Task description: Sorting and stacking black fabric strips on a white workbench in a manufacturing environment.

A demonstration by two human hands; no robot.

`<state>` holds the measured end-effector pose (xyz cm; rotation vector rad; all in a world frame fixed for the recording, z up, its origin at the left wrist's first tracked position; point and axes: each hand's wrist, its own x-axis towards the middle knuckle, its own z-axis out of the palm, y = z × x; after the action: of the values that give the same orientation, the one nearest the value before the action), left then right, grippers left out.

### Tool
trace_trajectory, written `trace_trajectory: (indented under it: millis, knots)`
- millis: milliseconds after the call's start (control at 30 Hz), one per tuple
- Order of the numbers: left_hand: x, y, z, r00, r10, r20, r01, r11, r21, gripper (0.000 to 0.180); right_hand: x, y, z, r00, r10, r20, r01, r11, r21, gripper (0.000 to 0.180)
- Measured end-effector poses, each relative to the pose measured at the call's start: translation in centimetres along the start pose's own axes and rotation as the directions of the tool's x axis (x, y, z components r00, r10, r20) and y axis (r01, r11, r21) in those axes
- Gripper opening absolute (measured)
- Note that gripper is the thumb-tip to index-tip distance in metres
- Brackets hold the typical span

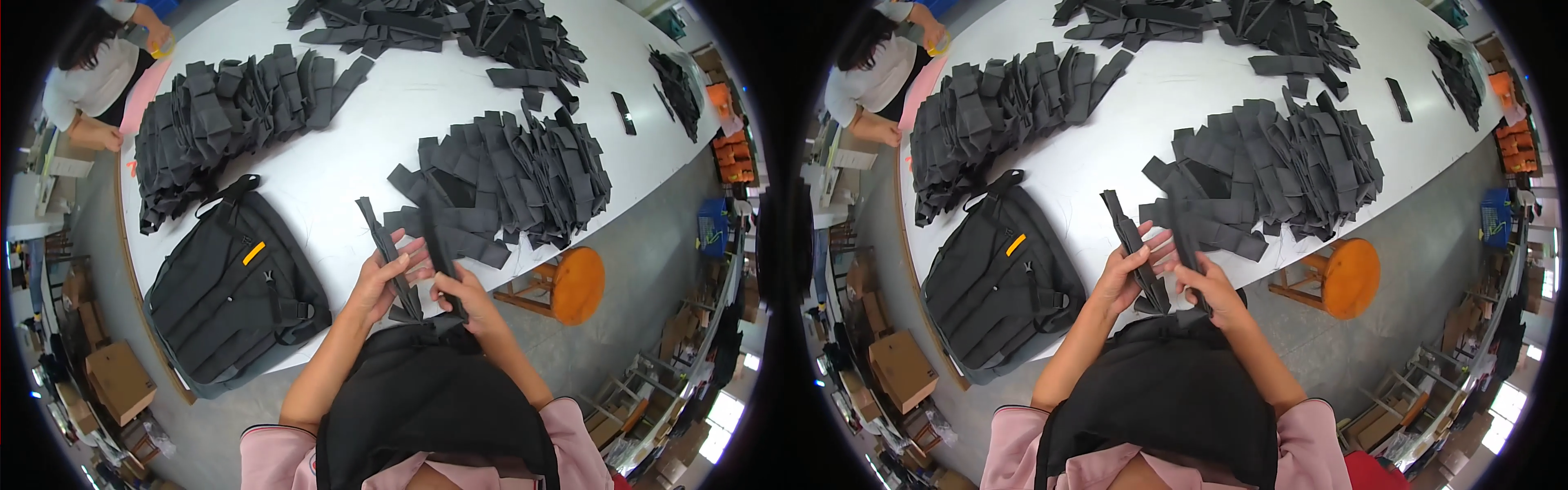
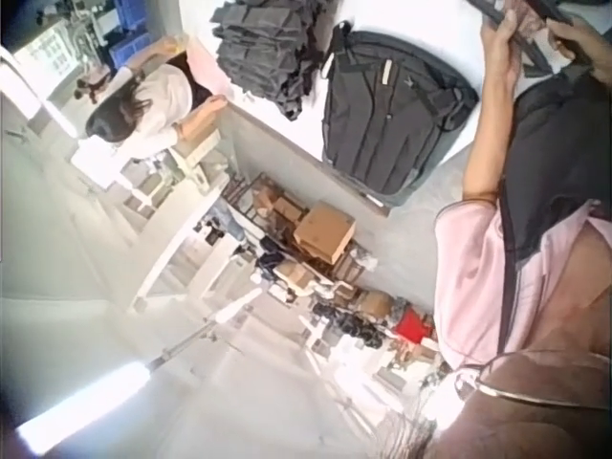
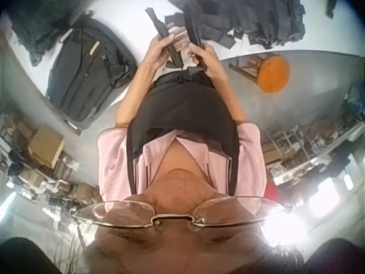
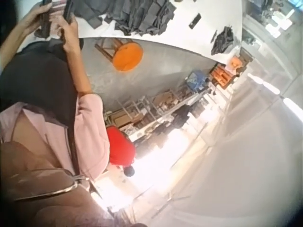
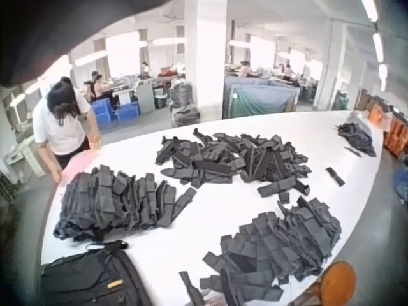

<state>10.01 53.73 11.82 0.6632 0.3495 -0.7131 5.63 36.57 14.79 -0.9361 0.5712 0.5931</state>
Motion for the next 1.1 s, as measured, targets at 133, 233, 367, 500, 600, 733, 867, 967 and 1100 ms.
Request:
trace_trajectory:
  millis: [133, 233, 367, 500, 600, 733, 867, 967, 1100]
  knots:
    - [-0.9, -0.2, -0.6, 1.000, -0.015, -0.008, 0.016, 0.993, 0.119, 0.079, 1.8, 2.9, 1.4, 0.842, -0.539, -0.019, 0.405, 0.655, -0.638, 0.069]
    - [-1.8, -0.7, -1.5, 1.000, -0.003, -0.027, 0.006, 0.991, 0.136, 0.071, 1.5, 4.4, 3.0, 0.863, -0.346, 0.369, 0.416, 0.069, -0.907, 0.094]
    - [-4.0, 1.0, -3.6, 0.973, 0.089, -0.213, -0.090, 0.996, 0.008, 0.055, 3.0, 0.8, -2.5, 0.707, -0.613, 0.354, 0.485, 0.055, -0.873, 0.082]
    - [-4.2, 0.9, -3.6, 0.964, 0.092, -0.250, -0.084, 0.996, 0.042, 0.059, 5.4, -1.4, -5.8, 0.681, -0.668, 0.299, 0.051, -0.365, -0.930, 0.084]
    - [-4.5, 1.0, -3.1, 0.964, 0.071, -0.255, -0.055, 0.996, 0.067, 0.062, 6.2, -1.1, -7.3, 0.680, -0.625, 0.382, 0.094, -0.442, -0.892, 0.074]
    - [-5.1, 1.0, -3.5, 0.951, 0.103, -0.292, -0.097, 0.995, 0.035, 0.059, 4.0, -2.5, -5.8, 0.739, -0.589, 0.328, 0.162, -0.317, -0.934, 0.061]
    - [-4.8, 1.2, -3.3, 0.939, 0.130, -0.319, -0.116, 0.991, 0.062, 0.058, 4.8, -4.2, -2.5, 0.617, -0.598, 0.512, 0.299, -0.424, -0.855, 0.058]
    - [-4.2, 0.8, -1.9, 0.953, 0.112, -0.283, -0.092, 0.992, 0.084, 0.058, 8.3, -3.8, -4.5, 0.762, -0.451, 0.465, 0.187, -0.535, -0.824, 0.063]
    - [-5.1, 1.0, -2.3, 0.945, 0.150, -0.292, -0.133, 0.988, 0.077, 0.055, 6.9, -6.5, -2.6, 0.860, -0.380, 0.340, 0.178, -0.401, -0.899, 0.066]
